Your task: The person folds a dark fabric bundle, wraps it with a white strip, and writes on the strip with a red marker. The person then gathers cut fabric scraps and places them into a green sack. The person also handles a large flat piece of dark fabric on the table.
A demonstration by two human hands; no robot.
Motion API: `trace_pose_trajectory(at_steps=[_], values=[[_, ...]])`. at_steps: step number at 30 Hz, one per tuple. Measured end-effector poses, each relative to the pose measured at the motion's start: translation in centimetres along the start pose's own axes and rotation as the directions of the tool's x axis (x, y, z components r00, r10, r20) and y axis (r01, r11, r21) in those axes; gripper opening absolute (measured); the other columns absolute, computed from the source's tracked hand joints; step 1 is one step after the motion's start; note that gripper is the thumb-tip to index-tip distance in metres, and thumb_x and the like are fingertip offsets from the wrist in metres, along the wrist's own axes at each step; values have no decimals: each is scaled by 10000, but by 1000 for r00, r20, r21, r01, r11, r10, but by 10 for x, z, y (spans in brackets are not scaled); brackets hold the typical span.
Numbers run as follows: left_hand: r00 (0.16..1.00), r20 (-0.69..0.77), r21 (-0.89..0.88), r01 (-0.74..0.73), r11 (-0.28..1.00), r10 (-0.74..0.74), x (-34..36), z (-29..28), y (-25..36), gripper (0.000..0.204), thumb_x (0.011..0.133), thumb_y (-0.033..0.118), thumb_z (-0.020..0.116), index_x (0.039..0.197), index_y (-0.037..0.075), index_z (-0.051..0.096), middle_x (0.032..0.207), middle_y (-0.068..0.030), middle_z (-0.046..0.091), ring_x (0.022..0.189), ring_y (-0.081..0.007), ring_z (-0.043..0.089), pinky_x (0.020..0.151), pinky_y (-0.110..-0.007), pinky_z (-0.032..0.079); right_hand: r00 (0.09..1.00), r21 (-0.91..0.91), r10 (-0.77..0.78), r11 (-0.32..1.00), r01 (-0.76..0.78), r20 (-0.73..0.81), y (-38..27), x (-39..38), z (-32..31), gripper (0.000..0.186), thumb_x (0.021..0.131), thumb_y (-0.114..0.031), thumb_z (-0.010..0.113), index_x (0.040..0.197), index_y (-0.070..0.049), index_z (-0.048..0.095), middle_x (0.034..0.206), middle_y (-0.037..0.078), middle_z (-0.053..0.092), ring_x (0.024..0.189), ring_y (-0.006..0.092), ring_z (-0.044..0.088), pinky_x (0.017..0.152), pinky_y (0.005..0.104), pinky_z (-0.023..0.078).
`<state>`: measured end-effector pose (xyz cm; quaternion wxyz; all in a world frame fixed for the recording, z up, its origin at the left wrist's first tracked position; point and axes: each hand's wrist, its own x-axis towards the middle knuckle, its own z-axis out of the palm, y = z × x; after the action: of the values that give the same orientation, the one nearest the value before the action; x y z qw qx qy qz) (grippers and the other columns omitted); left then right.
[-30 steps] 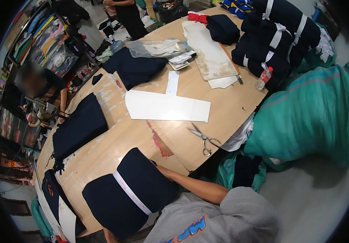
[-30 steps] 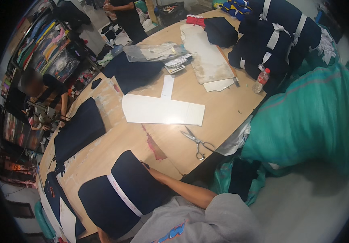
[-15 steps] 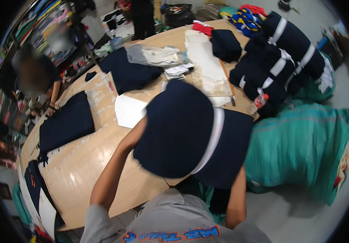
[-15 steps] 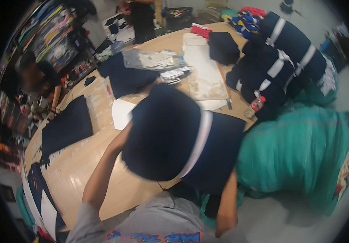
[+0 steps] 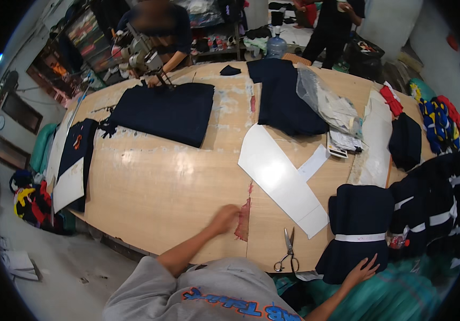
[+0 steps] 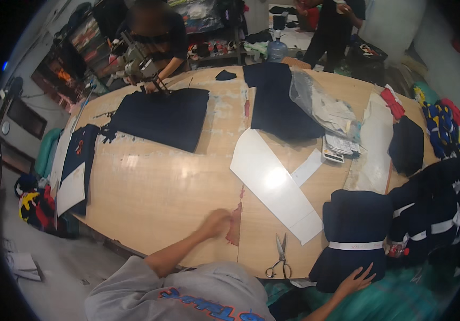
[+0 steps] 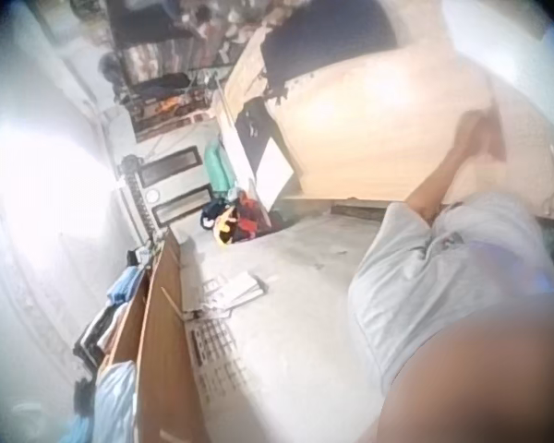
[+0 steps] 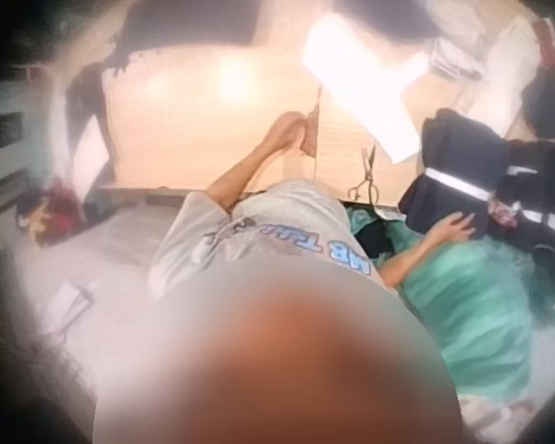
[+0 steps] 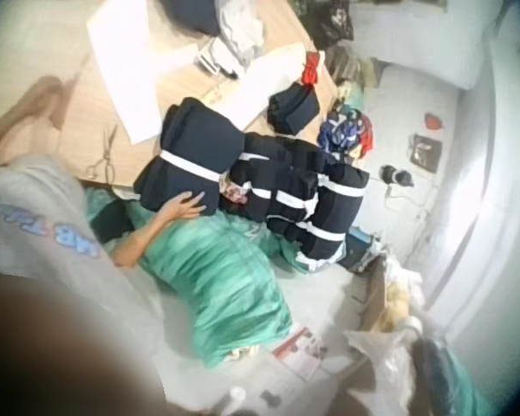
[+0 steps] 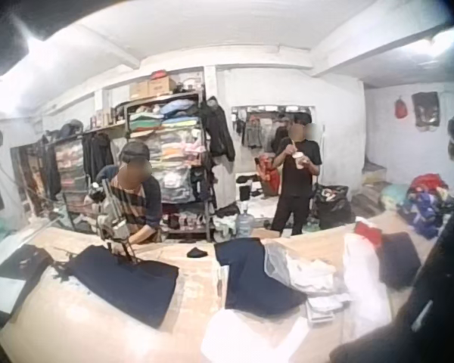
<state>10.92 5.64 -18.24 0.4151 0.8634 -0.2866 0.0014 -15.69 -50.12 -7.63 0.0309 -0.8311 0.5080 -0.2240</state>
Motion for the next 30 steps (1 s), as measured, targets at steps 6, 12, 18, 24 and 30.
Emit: trace_pose_trajectory(at_steps=[6, 12, 18, 24, 30], values=[[746, -411, 346, 660, 667, -524, -186, -149, -24, 380, 995, 50, 601, 1374, 34, 621, 1425, -238, 600, 1362, -438, 531, 1160, -524, 418, 997, -18, -74, 997, 74, 14, 22, 15, 5, 474, 1106, -257, 517, 1574, -190, 547, 1658, 299, 399, 1518, 515, 387, 1238, 630, 320], [471, -322, 369, 861, 350, -821, -239, -119, -41, 808, 1134, 465, 430, 1744, 75, 71, 1792, -280, -6, 1660, -457, -24, 1307, -626, 27, 888, 316, -397, 832, 456, -234, -152, -4, -20, 431, 913, 80, 573, 1318, -23, 680, 1454, 220, 615, 1389, 394, 554, 1175, 506, 415], [450, -306, 231, 890, 394, -839, -217, -123, -38, 834, 1120, 471, 466, 1735, 67, 73, 1786, -286, -35, 1651, -468, -62, 1290, -652, -40, 742, 873, -626, 474, 117, 240, -370, -195, 44, 387, 944, 45, 569, 1327, 11, 612, 1349, 176, 610, 1353, 339, 539, 1202, 455, 373], [649, -517, -13, 646, 763, -559, -151, -205, -60, 605, 1064, 190, 618, 1605, 30, 398, 1687, -279, 293, 1570, -467, 252, 1281, -588, 199, 766, 423, -458, 865, 269, 450, -496, -345, 126, 568, 1065, -232, 545, 1604, -86, 438, 1684, 278, 350, 1589, 433, 288, 1290, 611, 196], [748, -623, 103, 367, 925, -227, -7, -355, -174, 468, 1097, 192, 583, 1513, -10, 518, 1556, -223, 538, 1476, -409, 452, 1240, -491, 342, 903, -23, -314, 942, 334, 292, -541, -404, 145, 652, 1126, -361, 422, 1714, -122, 271, 1763, 306, 156, 1652, 460, 115, 1302, 674, 98]])
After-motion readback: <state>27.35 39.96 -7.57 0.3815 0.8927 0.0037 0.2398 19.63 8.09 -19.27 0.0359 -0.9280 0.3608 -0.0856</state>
